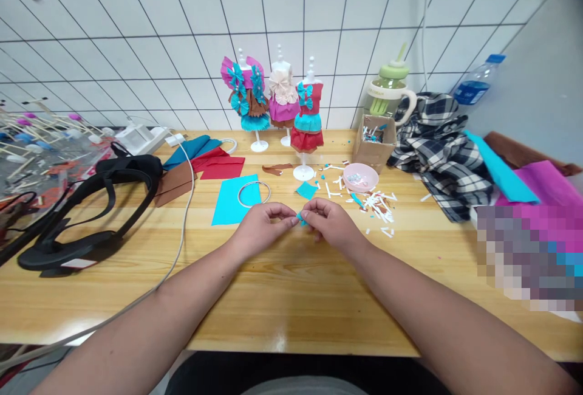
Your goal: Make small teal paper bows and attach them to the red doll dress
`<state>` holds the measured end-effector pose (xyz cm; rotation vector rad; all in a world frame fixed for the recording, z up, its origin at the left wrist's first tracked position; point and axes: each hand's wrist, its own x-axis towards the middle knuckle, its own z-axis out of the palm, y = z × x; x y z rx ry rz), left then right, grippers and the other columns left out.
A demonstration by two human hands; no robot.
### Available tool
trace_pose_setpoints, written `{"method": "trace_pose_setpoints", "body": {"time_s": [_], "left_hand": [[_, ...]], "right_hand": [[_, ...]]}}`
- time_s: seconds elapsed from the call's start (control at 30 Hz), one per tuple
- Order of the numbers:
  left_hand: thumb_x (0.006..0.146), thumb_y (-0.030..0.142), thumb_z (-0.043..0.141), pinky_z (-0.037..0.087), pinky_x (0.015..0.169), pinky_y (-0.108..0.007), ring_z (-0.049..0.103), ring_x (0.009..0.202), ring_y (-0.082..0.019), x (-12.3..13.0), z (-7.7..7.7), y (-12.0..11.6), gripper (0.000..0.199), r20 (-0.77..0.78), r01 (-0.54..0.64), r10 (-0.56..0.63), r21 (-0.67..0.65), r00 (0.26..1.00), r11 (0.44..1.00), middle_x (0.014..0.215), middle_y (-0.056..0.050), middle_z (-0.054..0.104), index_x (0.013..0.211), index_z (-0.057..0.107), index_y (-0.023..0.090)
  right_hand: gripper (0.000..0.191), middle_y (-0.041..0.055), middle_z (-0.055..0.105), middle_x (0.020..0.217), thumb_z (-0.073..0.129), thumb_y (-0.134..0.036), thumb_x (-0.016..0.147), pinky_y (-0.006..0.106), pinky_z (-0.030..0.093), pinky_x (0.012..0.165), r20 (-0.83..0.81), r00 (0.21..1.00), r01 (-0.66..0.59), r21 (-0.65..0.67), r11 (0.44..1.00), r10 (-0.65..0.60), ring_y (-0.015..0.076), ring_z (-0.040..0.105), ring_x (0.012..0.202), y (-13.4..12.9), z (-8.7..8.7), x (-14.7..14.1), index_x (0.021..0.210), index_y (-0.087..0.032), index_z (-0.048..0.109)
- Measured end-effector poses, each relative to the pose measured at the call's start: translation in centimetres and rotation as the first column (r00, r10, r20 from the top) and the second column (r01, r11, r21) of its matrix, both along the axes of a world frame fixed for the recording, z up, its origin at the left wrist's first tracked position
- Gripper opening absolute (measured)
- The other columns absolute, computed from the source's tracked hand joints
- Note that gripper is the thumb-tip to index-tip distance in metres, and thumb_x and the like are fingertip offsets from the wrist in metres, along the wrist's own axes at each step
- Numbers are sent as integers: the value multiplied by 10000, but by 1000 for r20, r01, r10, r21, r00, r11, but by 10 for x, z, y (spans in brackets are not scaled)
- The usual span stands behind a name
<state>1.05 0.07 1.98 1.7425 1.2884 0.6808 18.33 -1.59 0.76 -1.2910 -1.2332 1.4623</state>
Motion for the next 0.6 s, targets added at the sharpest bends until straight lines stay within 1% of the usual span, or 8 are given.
{"method": "trace_pose_setpoints", "body": {"time_s": [0.1, 0.2, 0.3, 0.37, 0.5, 0.6], "left_hand": [[727, 426, 672, 498, 699, -285, 663, 771, -190, 0, -1, 1, 268, 24, -42, 42, -23, 999, 999, 820, -45, 737, 799, 708, 170], [728, 411, 672, 495, 688, -275, 662, 756, -181, 0, 0, 2, 250, 8, -29, 29, -22, 1000, 999, 807, -39, 738, 793, 712, 173], [724, 393, 674, 496, 701, -275, 661, 756, -179, 0, 2, 2, 224, -30, -20, 20, 10, 999, 1000, 791, -32, 736, 767, 714, 178], [720, 390, 676, 498, 701, -275, 660, 758, -179, 0, 2, 2, 218, -32, -22, 22, 9, 999, 1000, 787, -30, 735, 763, 714, 179], [711, 396, 684, 503, 700, -276, 660, 752, -175, 0, -2, 2, 234, 50, -28, 30, -42, 998, 999, 798, -33, 736, 789, 709, 177], [702, 402, 691, 500, 699, -278, 656, 747, -172, -1, -4, 3, 247, 94, -31, 36, -54, 995, 998, 802, -36, 731, 791, 701, 171]], "right_hand": [[224, -24, 538, 687, 642, -381, 707, 172, 434, 425, -64, 998, 1, -56, 998, -5, 104, 539, 603, -1, 1, 0, 771, -192, 540], [228, -21, 552, 708, 658, -363, 696, 177, 447, 425, -43, 999, -16, -42, 999, 14, 102, 544, 597, 0, 0, 0, 814, -194, 562], [216, -34, 534, 652, 665, -344, 689, 179, 448, 431, -12, 1000, -17, -23, 1000, 17, 95, 525, 571, 0, -1, -1, 805, -190, 568], [208, -36, 531, 637, 661, -344, 692, 176, 454, 448, -43, 999, -15, -48, 999, 12, 96, 531, 586, 0, -1, -1, 779, -187, 556], [246, -35, 551, 689, 679, -374, 683, 173, 464, 469, -159, 987, -12, -126, 992, -8, 95, 551, 625, -1, -1, -2, 777, -192, 543], [275, -35, 557, 711, 701, -396, 676, 174, 472, 466, -201, 980, -21, -152, 988, -10, 95, 558, 632, -1, -3, -2, 792, -199, 549]]}}
